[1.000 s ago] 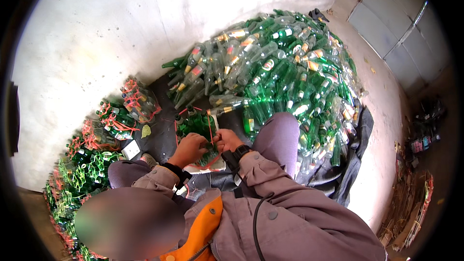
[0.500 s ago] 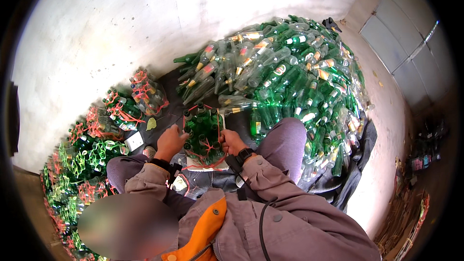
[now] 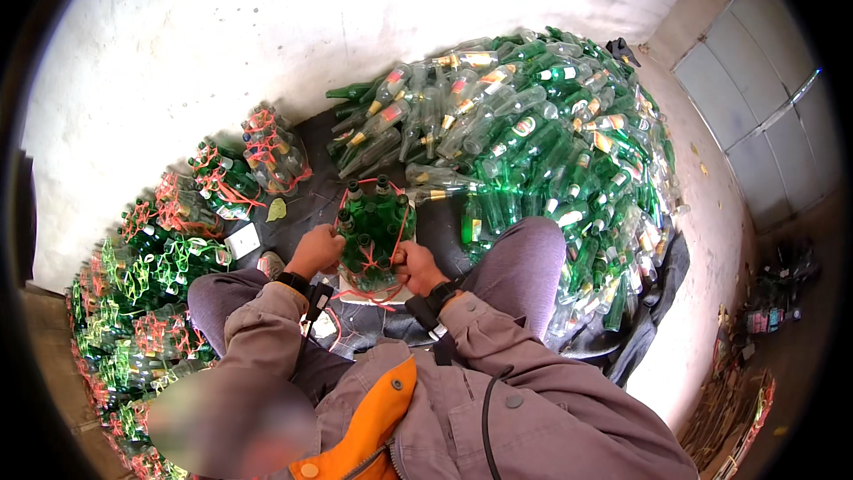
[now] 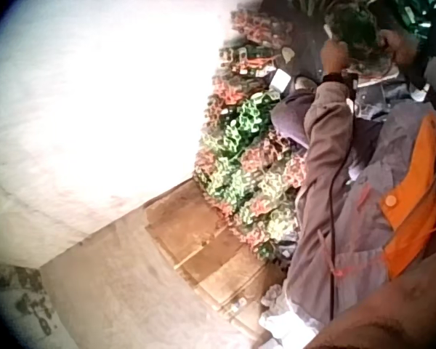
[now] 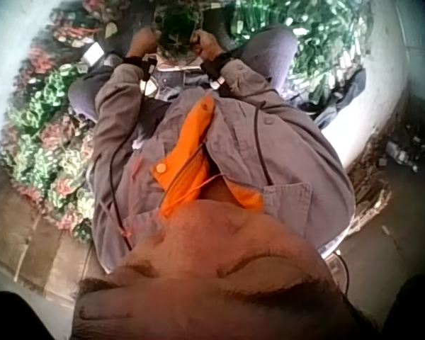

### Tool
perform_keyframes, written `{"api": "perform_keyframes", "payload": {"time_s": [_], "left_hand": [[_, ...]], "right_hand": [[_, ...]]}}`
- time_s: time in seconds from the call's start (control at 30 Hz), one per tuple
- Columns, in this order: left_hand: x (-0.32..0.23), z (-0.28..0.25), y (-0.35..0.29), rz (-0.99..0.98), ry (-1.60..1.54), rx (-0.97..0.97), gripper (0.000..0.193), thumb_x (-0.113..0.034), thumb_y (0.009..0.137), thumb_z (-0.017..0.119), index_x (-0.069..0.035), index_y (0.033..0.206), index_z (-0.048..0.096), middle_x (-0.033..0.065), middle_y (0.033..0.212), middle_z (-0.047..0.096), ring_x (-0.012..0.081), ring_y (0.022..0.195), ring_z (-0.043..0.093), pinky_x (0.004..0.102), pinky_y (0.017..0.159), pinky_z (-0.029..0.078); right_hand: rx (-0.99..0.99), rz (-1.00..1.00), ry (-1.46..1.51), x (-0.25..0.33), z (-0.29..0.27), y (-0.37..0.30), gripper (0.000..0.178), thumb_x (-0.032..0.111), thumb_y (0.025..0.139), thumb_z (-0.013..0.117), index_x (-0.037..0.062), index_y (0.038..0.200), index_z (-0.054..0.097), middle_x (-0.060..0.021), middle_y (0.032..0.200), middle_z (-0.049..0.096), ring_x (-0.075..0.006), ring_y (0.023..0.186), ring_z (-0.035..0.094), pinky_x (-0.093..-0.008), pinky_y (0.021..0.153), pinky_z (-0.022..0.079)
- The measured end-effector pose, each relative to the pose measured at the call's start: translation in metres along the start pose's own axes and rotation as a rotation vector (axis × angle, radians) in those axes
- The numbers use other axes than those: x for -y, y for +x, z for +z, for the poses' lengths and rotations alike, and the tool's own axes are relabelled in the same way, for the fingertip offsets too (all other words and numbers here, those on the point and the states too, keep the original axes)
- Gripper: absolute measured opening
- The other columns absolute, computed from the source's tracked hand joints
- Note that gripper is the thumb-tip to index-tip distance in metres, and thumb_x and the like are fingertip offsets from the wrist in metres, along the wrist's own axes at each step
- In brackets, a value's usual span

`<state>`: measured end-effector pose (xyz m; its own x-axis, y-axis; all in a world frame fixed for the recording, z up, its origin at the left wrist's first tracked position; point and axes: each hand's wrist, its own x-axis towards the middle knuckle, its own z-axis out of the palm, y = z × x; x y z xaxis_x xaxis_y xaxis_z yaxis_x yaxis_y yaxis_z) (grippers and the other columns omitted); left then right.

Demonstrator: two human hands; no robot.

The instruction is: The person sits on the floor and bundles green glass bottles together using red string. They gather bottles from a large pile, arrange them into a small group, and tie the string around the necks to secure them.

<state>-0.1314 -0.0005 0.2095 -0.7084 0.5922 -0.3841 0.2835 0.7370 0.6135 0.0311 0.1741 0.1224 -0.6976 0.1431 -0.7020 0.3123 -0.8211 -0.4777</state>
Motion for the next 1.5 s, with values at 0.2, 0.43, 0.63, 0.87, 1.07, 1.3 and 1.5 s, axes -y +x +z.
{"api": "perform_keyframes", "payload": {"time_s": [0.2,0.43,0.63,0.87,1.07,1.3,1.5], "left_hand": [[0.019,0.006,0.023,0.182,0.419,-0.250,0.027,-0.026,0.087,0.058,-0.003,0.101,0.059,0.0221,0.086,0.071,0.0348,0.075,0.071,0.0474,0.065,0.055],[-0.037,0.006,-0.018,0.489,0.513,-0.443,0.010,-0.015,0.082,0.061,-0.006,0.084,0.061,0.0149,0.082,0.064,0.0325,0.082,0.067,0.0441,0.065,0.053],[-0.051,0.057,-0.031,0.542,0.469,-0.160,0.023,-0.029,0.084,0.065,-0.007,0.079,0.070,0.0138,0.082,0.067,0.0348,0.077,0.067,0.0451,0.068,0.054],[-0.052,0.063,-0.026,0.588,0.616,-0.169,0.022,-0.026,0.085,0.063,-0.009,0.076,0.073,0.0105,0.081,0.069,0.0290,0.082,0.067,0.0419,0.068,0.053],[-0.057,0.066,-0.027,0.511,0.613,-0.161,0.019,-0.026,0.082,0.065,-0.010,0.077,0.075,0.0099,0.079,0.070,0.0290,0.083,0.067,0.0424,0.068,0.051],[-0.056,0.067,-0.028,0.564,0.607,-0.203,0.019,-0.029,0.078,0.070,-0.011,0.074,0.075,0.0083,0.077,0.070,0.0281,0.082,0.067,0.0426,0.068,0.050],[-0.057,0.073,-0.025,0.588,0.608,-0.212,0.017,-0.029,0.073,0.072,-0.013,0.072,0.075,0.0075,0.076,0.070,0.0271,0.082,0.065,0.0431,0.071,0.045]], "right_hand": [[0.126,0.054,0.163,-0.021,0.008,0.005,0.026,0.023,0.098,0.046,0.0153,0.074,0.048,0.0034,0.065,0.050,-0.0089,0.044,0.029,-0.0279,0.044,0.026],[0.131,0.052,0.135,-0.019,0.006,0.003,0.019,0.020,0.095,0.043,0.0161,0.077,0.048,0.0032,0.067,0.050,-0.0079,0.044,0.029,-0.0280,0.044,0.025],[0.144,0.008,0.092,-0.019,0.006,0.000,0.024,0.024,0.098,0.045,0.0143,0.077,0.053,0.0023,0.067,0.053,-0.0090,0.046,0.032,-0.0281,0.045,0.027],[0.068,-0.051,0.108,-0.009,-0.004,-0.002,0.021,0.017,0.094,0.051,0.0130,0.074,0.050,0.0019,0.069,0.049,-0.0087,0.048,0.031,-0.0266,0.046,0.026],[-0.032,-0.115,-0.008,-0.007,0.002,-0.010,0.018,0.015,0.092,0.052,0.0118,0.075,0.050,0.0009,0.070,0.048,-0.0092,0.048,0.031,-0.0270,0.047,0.027],[-0.148,-0.281,-0.639,-0.015,-0.014,-0.008,0.013,0.018,0.091,0.058,0.0063,0.085,0.061,-0.0029,0.075,0.058,-0.0138,0.055,0.048,-0.0274,0.050,0.037],[-0.123,-0.701,-1.125,-0.011,-0.016,-0.019,0.024,0.022,0.095,0.055,0.0002,0.091,0.065,-0.0168,0.086,0.065,-0.0337,0.080,0.063,-0.0423,0.070,0.050]]}}
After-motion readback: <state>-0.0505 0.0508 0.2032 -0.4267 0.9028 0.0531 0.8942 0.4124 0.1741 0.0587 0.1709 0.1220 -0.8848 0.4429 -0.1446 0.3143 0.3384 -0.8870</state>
